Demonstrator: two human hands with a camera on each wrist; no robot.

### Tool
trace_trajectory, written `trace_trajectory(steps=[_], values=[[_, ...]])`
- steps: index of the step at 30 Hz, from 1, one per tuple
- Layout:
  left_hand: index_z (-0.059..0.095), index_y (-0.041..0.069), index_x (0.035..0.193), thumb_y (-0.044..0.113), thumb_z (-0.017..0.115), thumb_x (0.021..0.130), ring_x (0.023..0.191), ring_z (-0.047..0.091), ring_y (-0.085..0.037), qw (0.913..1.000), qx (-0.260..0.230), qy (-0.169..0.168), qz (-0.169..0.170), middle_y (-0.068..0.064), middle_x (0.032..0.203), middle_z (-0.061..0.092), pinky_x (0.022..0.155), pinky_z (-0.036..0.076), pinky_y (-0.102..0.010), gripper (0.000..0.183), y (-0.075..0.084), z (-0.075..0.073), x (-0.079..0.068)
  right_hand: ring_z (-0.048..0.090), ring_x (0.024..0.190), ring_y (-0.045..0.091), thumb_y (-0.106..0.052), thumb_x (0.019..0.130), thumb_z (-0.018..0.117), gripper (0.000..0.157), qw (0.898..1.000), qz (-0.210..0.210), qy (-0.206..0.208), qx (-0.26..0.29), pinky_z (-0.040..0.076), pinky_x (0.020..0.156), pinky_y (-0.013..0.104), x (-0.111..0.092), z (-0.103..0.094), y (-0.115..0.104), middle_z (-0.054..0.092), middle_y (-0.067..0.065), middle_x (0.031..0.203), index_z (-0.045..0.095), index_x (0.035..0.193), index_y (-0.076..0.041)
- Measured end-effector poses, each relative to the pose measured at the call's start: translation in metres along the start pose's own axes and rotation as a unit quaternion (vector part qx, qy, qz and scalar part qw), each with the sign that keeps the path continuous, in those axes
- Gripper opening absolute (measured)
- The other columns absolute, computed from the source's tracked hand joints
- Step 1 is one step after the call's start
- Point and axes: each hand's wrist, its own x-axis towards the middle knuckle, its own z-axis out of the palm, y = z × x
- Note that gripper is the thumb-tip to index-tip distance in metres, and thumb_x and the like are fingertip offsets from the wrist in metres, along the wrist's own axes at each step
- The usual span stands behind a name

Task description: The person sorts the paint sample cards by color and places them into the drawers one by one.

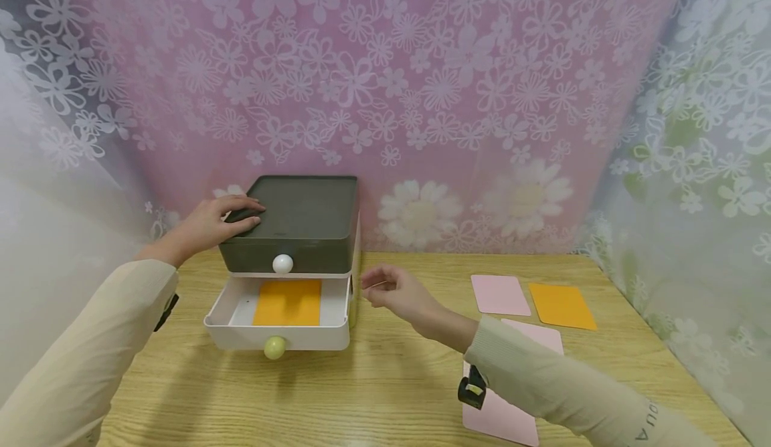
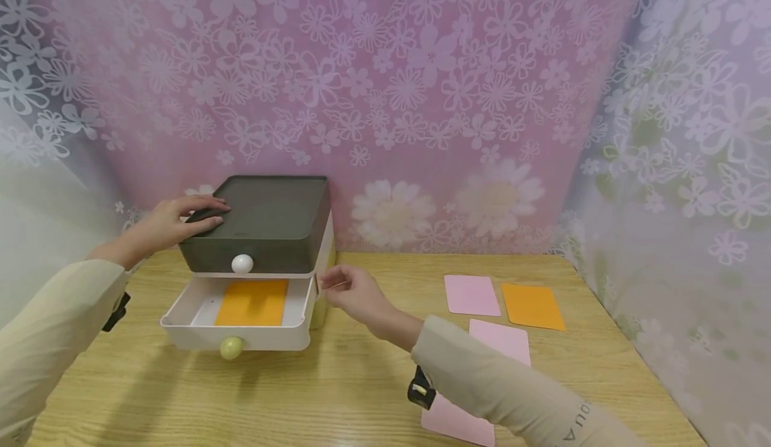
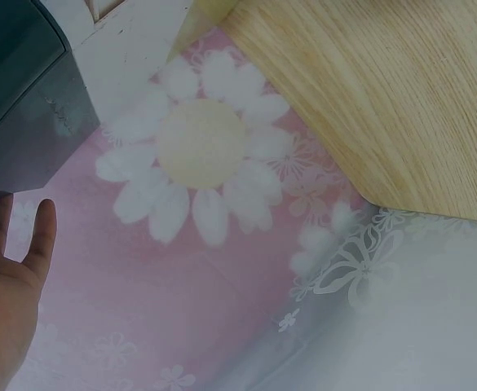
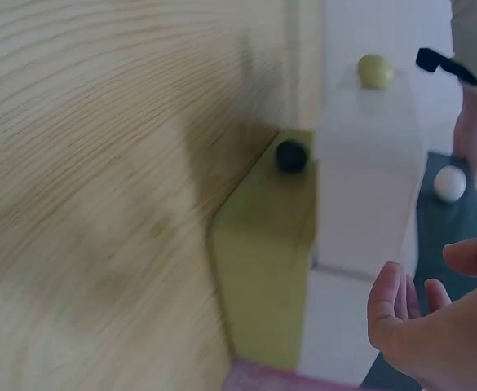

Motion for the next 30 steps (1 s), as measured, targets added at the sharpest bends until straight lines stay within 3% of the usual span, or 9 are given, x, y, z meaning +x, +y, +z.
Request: trace_trajectory(steps=[4,12,22,30], values=[[0.059,0.015,0.122,0.036,0.055,0.091,0.126,0.04,-0.037,1.0,0.002,-0.005,-0.002,-0.014,0.133,0.05,0.102,0.03,-0.058,0.038,0.001,0.0,-0.001,0.058,0.09,0.015,-0.005,0.089,0.055,0.027,0.999,0.004,0.031,-0.034,0.05,0.082,0.033,-0.006,-0.023,0.026,0.056,0.019,0.11,0.053,0.114,0.004],[0.059,0.015,0.122,0.035,0.055,0.091,0.126,0.039,-0.037,1.0,-0.001,-0.004,-0.004,-0.014,0.133,0.05,0.102,0.029,-0.058,0.037,0.001,-0.001,-0.001,0.057,0.096,0.027,-0.005,0.09,0.053,0.028,0.989,0.043,0.114,-0.085,0.05,0.083,0.041,-0.019,-0.077,0.072,0.054,0.023,0.113,0.051,0.116,0.005],[0.06,0.015,0.12,0.034,0.056,0.09,0.126,0.04,-0.035,1.0,0.005,0.002,0.0,-0.012,0.132,0.051,0.103,0.03,-0.057,0.035,-0.001,0.0,0.001,0.055,0.103,0.034,-0.01,0.09,0.054,0.038,0.96,0.087,0.192,-0.187,0.051,0.082,0.037,-0.039,-0.153,0.116,0.052,0.025,0.117,0.046,0.123,0.007],[0.06,0.014,0.12,0.032,0.056,0.09,0.126,0.04,-0.035,1.0,0.006,0.001,-0.001,-0.013,0.132,0.051,0.103,0.029,-0.056,0.035,0.002,-0.001,0.0,0.052,0.107,0.04,-0.014,0.091,0.054,0.044,0.94,0.099,0.203,-0.256,0.051,0.082,0.041,-0.059,-0.203,0.133,0.047,0.029,0.121,0.04,0.126,0.008]])
